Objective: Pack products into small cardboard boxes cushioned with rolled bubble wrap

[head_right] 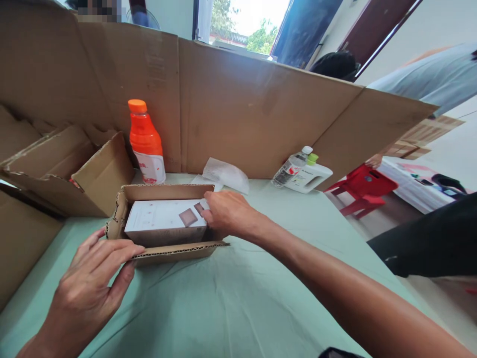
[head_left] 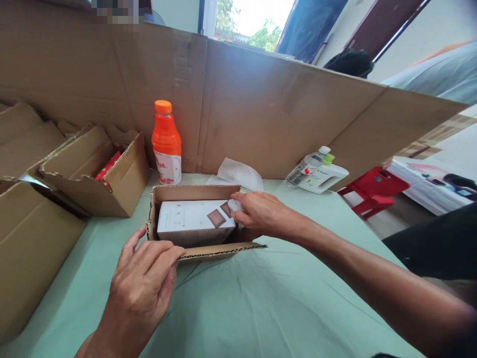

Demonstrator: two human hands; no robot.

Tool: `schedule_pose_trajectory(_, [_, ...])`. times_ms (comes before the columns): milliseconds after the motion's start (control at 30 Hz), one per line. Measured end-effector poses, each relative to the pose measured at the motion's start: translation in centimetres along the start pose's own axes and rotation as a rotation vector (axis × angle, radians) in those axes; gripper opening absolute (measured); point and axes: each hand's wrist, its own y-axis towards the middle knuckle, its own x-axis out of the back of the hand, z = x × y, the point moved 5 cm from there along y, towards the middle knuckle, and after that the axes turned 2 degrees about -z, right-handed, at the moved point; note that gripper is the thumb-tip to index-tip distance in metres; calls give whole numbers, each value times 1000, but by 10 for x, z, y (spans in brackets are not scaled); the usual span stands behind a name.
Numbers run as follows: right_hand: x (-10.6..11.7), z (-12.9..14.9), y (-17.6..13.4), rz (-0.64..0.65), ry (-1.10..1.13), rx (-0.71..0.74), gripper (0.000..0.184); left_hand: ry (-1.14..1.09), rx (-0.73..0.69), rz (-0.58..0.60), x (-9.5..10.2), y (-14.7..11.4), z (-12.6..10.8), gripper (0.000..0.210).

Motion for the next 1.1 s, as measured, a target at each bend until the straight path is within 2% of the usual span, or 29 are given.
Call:
schedule_pose_trajectory(100, [3,-5,-5,40,42,-7,30,-8,2,-2,0,-1,0,25])
schedule_pose_trajectory(333, [12,-9,-5,-23,-29,-27,31,-11,3,0,0,-3,-2,25])
schedule_pose_trajectory(500, [6,-13,4,-37,4,-48,30,0,51,12,-2,-3,-1,25])
schedule_pose_trajectory(700, [-5,0,20,-74,-195,6,27,28,73,18,-2,1,-1,26])
schedule_pose_trajectory(833, [-7,7,13,-63,-216,12,27,46,74,17,-2,1,1,25])
schedule_pose_trajectory(1033, [-13,-8,2,-99,-161,-106,25,41,73,50,-6,-2,0,26])
schedule_pose_trajectory(1100, [-16,-8,5,-117,-146,-84,25,56,72,44,-7,-1,-1,26])
